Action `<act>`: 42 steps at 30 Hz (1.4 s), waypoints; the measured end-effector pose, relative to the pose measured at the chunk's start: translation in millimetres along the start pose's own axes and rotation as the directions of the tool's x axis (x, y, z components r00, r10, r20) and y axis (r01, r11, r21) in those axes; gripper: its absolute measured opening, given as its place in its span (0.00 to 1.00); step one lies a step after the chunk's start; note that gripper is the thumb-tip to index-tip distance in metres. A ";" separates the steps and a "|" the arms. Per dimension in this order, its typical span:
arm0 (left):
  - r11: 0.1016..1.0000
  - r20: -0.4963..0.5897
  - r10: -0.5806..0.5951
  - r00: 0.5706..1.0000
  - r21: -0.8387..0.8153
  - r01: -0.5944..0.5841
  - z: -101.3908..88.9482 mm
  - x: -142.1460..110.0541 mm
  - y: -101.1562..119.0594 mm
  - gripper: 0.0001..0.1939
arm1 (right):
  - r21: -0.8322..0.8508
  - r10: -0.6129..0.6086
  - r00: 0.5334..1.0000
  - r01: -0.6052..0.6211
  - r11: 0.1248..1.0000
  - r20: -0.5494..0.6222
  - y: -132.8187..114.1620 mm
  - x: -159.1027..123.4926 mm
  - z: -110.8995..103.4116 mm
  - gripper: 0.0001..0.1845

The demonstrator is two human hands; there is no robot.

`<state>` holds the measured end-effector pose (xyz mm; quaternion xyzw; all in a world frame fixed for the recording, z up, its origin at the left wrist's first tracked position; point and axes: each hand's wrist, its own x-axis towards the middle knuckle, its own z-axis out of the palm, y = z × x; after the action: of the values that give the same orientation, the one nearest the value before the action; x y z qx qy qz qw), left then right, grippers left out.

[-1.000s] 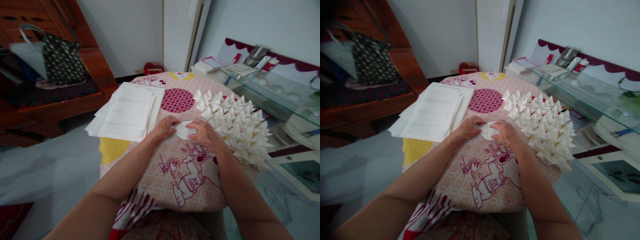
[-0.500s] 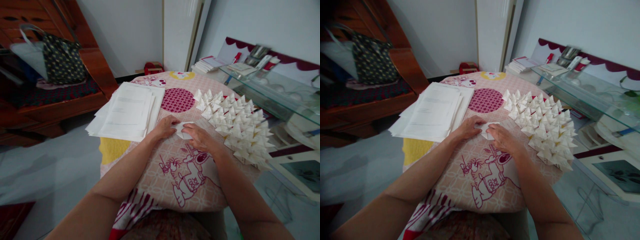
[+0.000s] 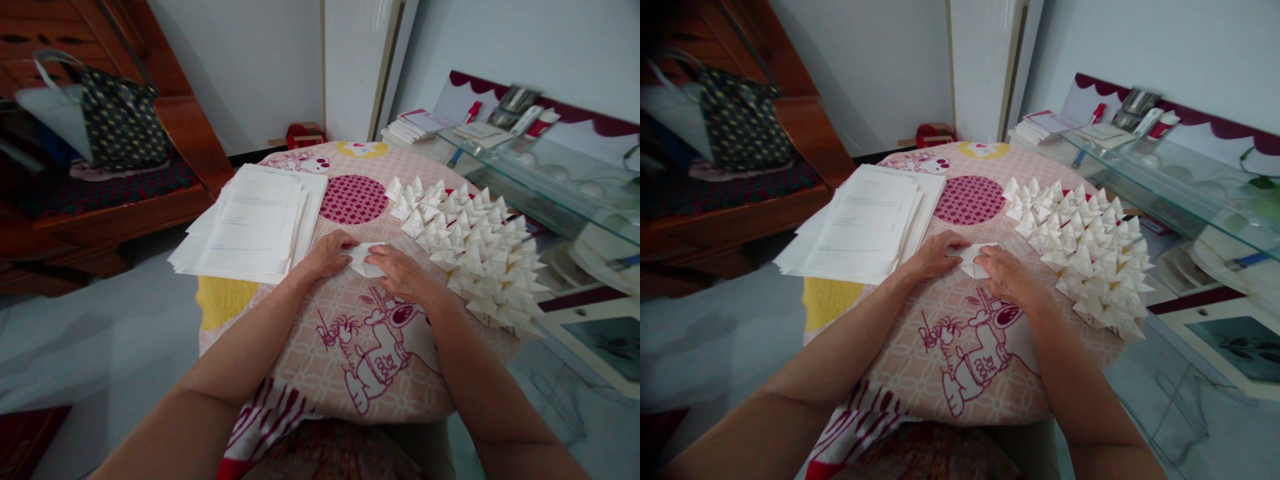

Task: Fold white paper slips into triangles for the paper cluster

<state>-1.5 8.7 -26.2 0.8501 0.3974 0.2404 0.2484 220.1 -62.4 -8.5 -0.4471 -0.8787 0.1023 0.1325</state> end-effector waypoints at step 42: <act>0.931 0.315 0.186 0.931 0.247 -0.270 -18.2 -10.3 36.2 0.16 | 0.134 -0.080 0.996 0.083 0.987 -0.032 15.5 6.7 -21.6 0.13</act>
<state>1.8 -15.6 7.7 0.9434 0.2854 0.0822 0.1478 235.0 -46.6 8.2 -0.4021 -0.8854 0.1502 0.1784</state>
